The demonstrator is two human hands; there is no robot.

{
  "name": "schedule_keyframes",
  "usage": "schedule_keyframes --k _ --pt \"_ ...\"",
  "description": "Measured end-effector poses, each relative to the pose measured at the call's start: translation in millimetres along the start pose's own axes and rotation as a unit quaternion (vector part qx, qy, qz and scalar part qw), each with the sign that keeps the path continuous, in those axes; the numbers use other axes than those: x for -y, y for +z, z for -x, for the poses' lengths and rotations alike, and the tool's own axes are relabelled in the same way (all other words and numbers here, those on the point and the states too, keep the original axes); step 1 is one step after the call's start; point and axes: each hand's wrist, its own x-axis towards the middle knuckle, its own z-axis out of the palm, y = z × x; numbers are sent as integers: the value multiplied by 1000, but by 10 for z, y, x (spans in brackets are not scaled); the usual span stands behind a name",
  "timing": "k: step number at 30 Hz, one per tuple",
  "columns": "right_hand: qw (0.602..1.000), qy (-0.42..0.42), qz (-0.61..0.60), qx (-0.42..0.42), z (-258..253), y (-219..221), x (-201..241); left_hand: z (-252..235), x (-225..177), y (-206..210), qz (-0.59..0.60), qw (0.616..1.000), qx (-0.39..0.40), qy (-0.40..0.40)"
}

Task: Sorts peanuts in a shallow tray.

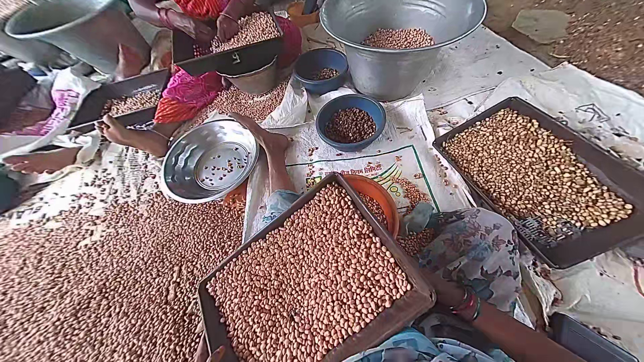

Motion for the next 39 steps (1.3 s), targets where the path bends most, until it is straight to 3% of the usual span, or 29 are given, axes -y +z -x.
schedule_keyframes --k 1,2,4,6,12,15,20,24,26,28,30,31,34,35,37,39 --pt "996 -21 -40 -76 -134 40 -79 -69 62 -65 12 1000 26 4" --pt "978 -143 -99 -116 -343 18 -454 -112 98 -101 34 999 37 9" --pt "954 -207 -214 -43 -443 -117 -788 -152 144 -147 58 997 38 17" --pt "944 -195 -265 27 -262 -166 -781 -184 151 -156 64 997 46 18" --pt "924 -137 -355 16 -191 -149 -637 -138 -1 -68 115 992 43 13" --pt "922 -160 -351 44 -218 -283 -554 -145 -61 -46 118 992 43 2" --pt "961 -224 -161 16 185 -749 -258 -96 -302 492 165 984 53 -26" --pt "949 -78 -193 -238 168 -936 -435 -296 -708 1047 195 969 145 44" --pt "943 -7 -177 -281 90 -1000 -615 -421 -949 1237 185 960 195 74" --pt "960 39 -91 -262 71 -1118 -784 -549 -1100 1341 140 960 230 76" --pt "966 34 121 -224 68 -1256 -822 -631 -1140 1400 87 960 247 96" --pt "946 -17 242 -213 73 -1299 -788 -636 -1152 1424 55 961 249 111" --pt "830 -184 502 -162 -115 -1272 -639 -521 -1210 1463 -79 960 231 136" --pt "815 -190 534 -121 -237 -1211 -613 -459 -1218 1457 -114 958 226 135" --pt "833 -121 539 -22 -563 -1011 -557 -345 -1225 1440 -140 960 210 123" --pt "851 -129 508 -8 -958 -780 -542 -285 -1213 1436 -126 965 201 110"
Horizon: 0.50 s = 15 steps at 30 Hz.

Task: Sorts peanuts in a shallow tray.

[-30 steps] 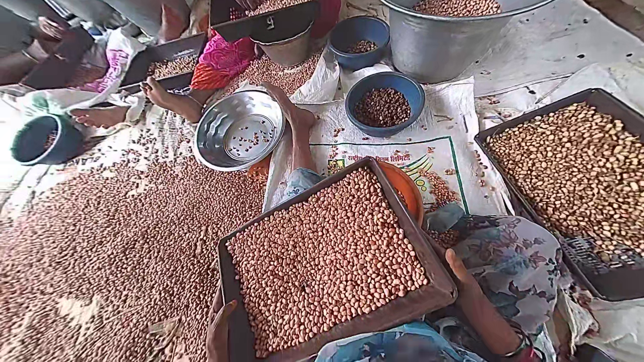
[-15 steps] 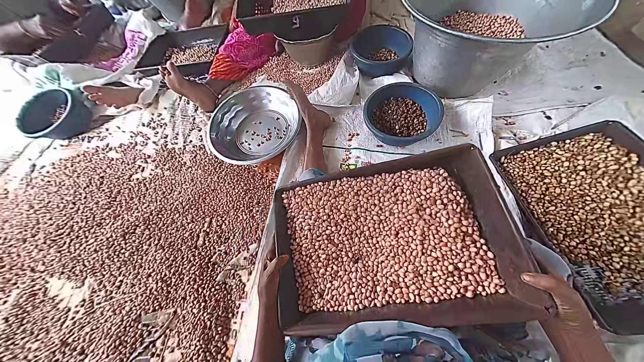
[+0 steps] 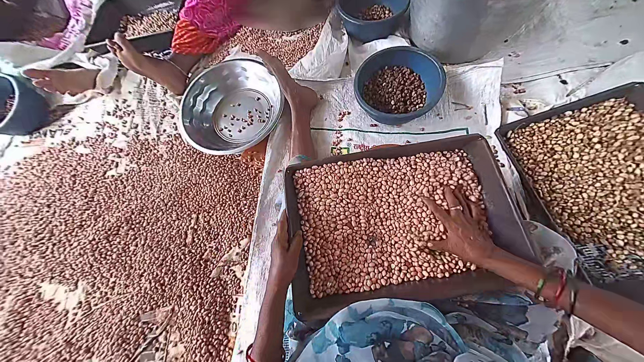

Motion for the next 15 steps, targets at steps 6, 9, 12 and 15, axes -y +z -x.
schedule_keyframes --k 6,9,12,15 --pt "991 -22 -82 101 -789 63 1231 -141 86 -70 16 1000 9 -12" --pt "974 -109 -105 169 -555 137 1485 -206 123 -128 0 999 38 -1" --pt "969 -181 -108 131 23 179 1171 -246 186 -163 3 998 63 12" --pt "992 -127 -23 -12 258 95 569 -278 190 -181 8 997 75 12"
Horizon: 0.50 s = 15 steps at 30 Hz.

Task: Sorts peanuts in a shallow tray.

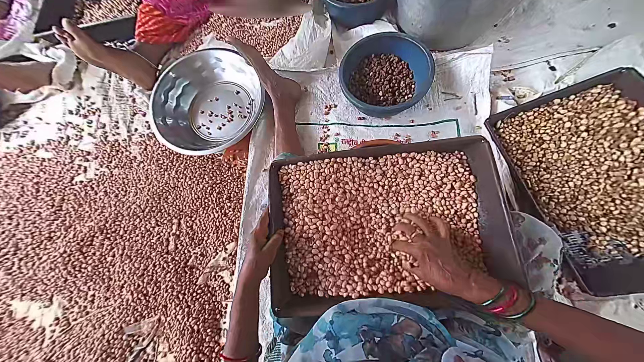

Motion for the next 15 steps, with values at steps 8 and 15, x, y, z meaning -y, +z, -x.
schedule_keyframes --k 8,15 --pt "997 38 -38 -50 -1153 139 -8 -109 23 -24 32 999 13 15" --pt "980 -68 -100 157 -867 196 644 -36 19 -22 31 999 14 -3"
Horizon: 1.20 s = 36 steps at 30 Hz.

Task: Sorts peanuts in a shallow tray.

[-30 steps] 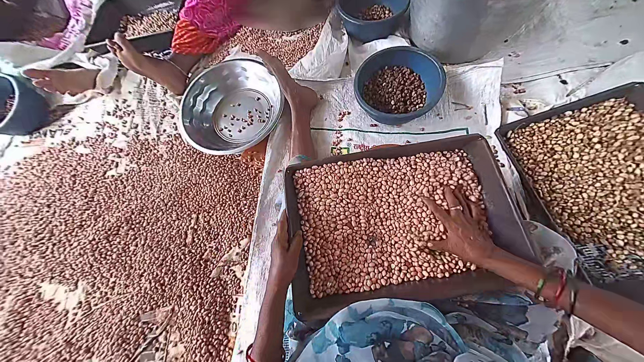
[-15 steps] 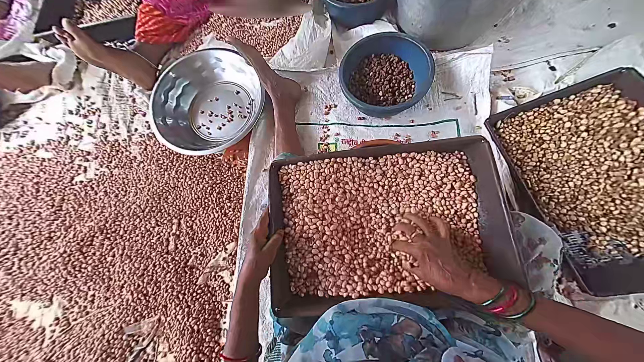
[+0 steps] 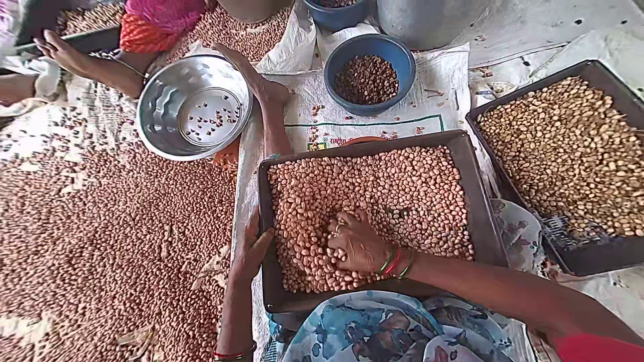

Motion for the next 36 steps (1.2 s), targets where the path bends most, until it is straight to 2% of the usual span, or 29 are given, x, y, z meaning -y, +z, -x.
schedule_keyframes --k 2,3,5,7,8,10,12,14,16,20,23,25,27,29,32,34,36 --pt "999 46 13 25 397 -86 -101 -3 3 -1 -20 1000 -4 2" --pt "996 88 18 -4 600 -155 -179 3 -9 6 -30 999 -10 -1" --pt "972 139 70 -178 1000 -271 -437 37 -32 41 -43 999 -27 -7" --pt "916 194 133 -326 1372 -448 -756 93 -42 89 -39 998 -55 -9" --pt "895 247 118 -353 1543 -536 -850 114 -52 119 -29 997 -71 -8" --pt "866 368 8 -339 1789 -600 -966 134 -64 172 5 996 -92 -1" --pt "831 417 -143 -339 1885 -498 -1067 138 -61 200 39 994 -100 6" --pt "800 407 -225 -379 1939 -360 -1066 196 -75 192 64 994 -93 -4" --pt "799 402 -245 -374 2053 -341 -972 308 -89 193 66 994 -83 -16" --pt "847 418 -55 -324 2290 -239 -799 576 -30 304 22 994 -101 -16" --pt "871 300 120 -371 2158 -114 -813 542 25 314 -91 986 -135 24" --pt "892 177 158 -386 1936 -107 -801 530 33 285 -173 971 -145 75" --pt "918 113 150 -348 1668 -54 -780 547 -18 280 -234 945 -182 136" --pt "938 123 162 -280 1490 -4 -770 608 -102 317 -260 927 -199 186" --pt "946 150 79 -275 1496 -122 -778 677 -330 446 -244 920 -173 254" --pt "938 153 -82 -299 1630 -261 -794 681 -521 597 -218 926 -103 289" --pt "890 173 -308 -288 1751 -339 -795 626 -709 840 -205 928 12 310"
